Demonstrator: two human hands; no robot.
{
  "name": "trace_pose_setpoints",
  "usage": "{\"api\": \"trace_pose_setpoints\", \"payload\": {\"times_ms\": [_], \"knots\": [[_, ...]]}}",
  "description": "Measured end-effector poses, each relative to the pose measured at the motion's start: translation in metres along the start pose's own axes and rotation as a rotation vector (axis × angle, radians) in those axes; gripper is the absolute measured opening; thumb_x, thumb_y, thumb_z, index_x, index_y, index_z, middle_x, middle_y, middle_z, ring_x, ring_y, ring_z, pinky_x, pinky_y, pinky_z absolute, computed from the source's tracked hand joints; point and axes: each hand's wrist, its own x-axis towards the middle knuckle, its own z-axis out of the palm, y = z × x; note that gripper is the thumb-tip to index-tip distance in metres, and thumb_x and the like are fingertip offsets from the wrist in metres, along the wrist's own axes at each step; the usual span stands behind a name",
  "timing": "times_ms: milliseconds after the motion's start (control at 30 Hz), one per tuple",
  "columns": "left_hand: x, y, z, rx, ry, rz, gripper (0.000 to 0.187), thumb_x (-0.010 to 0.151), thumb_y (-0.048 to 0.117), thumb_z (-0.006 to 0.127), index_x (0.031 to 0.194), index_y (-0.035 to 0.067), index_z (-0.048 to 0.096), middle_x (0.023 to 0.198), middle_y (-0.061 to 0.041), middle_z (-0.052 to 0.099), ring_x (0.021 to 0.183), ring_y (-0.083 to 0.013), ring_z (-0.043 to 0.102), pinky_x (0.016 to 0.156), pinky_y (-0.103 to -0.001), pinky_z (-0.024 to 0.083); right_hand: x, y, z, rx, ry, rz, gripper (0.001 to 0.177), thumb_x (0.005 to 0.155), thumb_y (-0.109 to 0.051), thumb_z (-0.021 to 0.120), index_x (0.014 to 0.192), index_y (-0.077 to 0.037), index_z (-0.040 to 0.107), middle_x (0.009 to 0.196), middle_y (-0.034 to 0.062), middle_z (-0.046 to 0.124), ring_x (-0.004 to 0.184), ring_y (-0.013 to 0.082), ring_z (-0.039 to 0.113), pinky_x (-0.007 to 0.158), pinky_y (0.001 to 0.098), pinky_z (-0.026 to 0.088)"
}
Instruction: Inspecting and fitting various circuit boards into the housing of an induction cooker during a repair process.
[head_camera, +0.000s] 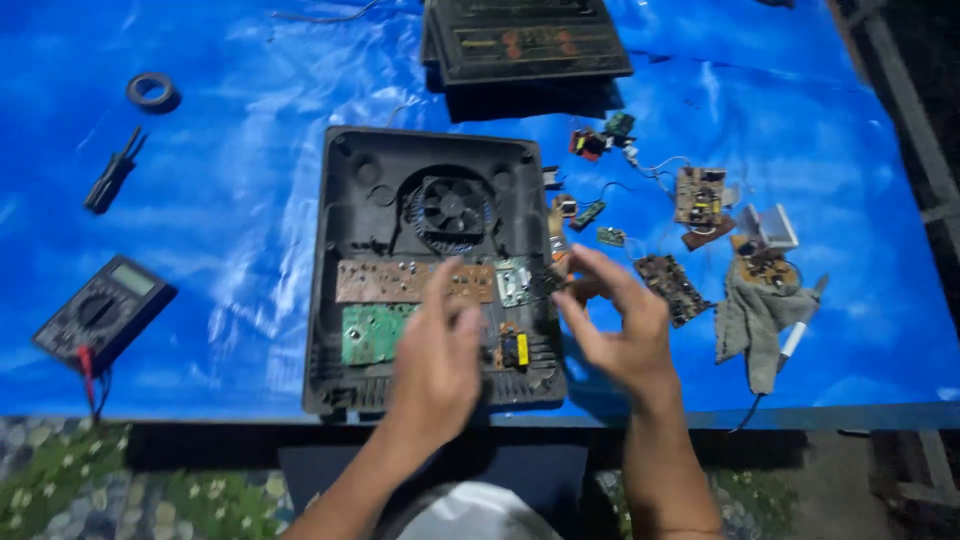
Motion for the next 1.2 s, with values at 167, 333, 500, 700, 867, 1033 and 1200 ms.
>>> {"api": "trace_pose_setpoints", "payload": {"times_ms": [167,333,500,700,867,1033,1200], "knots": [[0.014,0.007,0.022,-0.070,-0.035,0.097,0.063,0.105,0.038,0.029,0.132,-0.017,0.043,0.061,-0.022,0.068,0.043,-0.0389,0.063,0.036,-0.040,0.044,-0.014,-0.013,0.024,-0.059,-0.003,-0.353,0.069,0.075,0.012,0.082,0.139,0.012,0.056,0.100,0.0257,0.078,0.075,0.0386,0.078,0.062,0.0465,0.066],[0.006,-0.010,0.026,-0.039,-0.023,0.046,0.034,0.105,0.013,0.031,0.115,-0.005,0.058,0.060,-0.021,0.070,0.047,-0.0390,0.068,0.042,-0.037,0.047,-0.020,-0.011,0.034,-0.069,0.043,-0.387,0.086,0.076,0.013,0.083,0.148,0.017,0.036,0.107,0.0262,0.077,0.082,0.0373,0.079,0.065,0.0453,0.068],[-0.001,-0.021,0.026,-0.124,0.023,0.060,0.036,0.103,0.007,0.028,0.129,-0.004,0.051,0.063,-0.017,0.068,0.051,-0.0350,0.068,0.047,-0.043,0.054,-0.015,-0.020,0.034,-0.167,0.032,-0.291,0.032,0.080,-0.002,0.086,0.111,0.002,0.077,0.095,0.0122,0.079,0.086,0.0320,0.077,0.072,0.0440,0.066],[-0.007,-0.029,0.026,0.041,0.107,0.094,0.038,0.097,-0.005,0.043,0.132,-0.008,0.055,0.057,-0.027,0.065,0.041,-0.0447,0.060,0.039,-0.042,0.047,-0.021,-0.025,0.044,-0.139,0.028,-0.269,0.011,0.085,-0.002,0.083,0.095,-0.004,0.081,0.079,0.0056,0.073,0.069,0.0243,0.071,0.063,0.0359,0.061],[-0.011,-0.044,0.034,0.114,0.144,0.101,0.037,0.098,0.001,0.041,0.129,-0.004,0.060,0.050,-0.019,0.062,0.036,-0.0358,0.060,0.037,-0.034,0.043,-0.022,-0.028,0.045,-0.112,0.015,-0.231,0.013,0.083,-0.004,0.085,0.095,-0.006,0.082,0.071,0.0047,0.064,0.062,0.0232,0.065,0.056,0.0341,0.057],[-0.011,-0.022,0.023,-0.029,0.060,0.059,0.036,0.100,0.005,0.039,0.127,-0.003,0.062,0.062,-0.027,0.069,0.050,-0.0463,0.068,0.045,-0.045,0.052,-0.023,-0.029,0.045,-0.076,0.047,-0.208,0.012,0.083,0.001,0.084,0.094,-0.004,0.083,0.064,0.0071,0.060,0.056,0.0247,0.062,0.053,0.0317,0.053],[-0.013,-0.034,0.027,-0.048,0.031,-0.048,0.034,0.100,0.011,0.038,0.113,-0.004,0.066,0.054,-0.023,0.066,0.046,-0.0425,0.067,0.042,-0.040,0.047,-0.026,-0.023,0.048,-0.061,0.092,-0.218,0.015,0.079,0.002,0.086,0.092,-0.007,0.085,0.060,0.0058,0.056,0.051,0.0240,0.058,0.052,0.0300,0.052]]}}
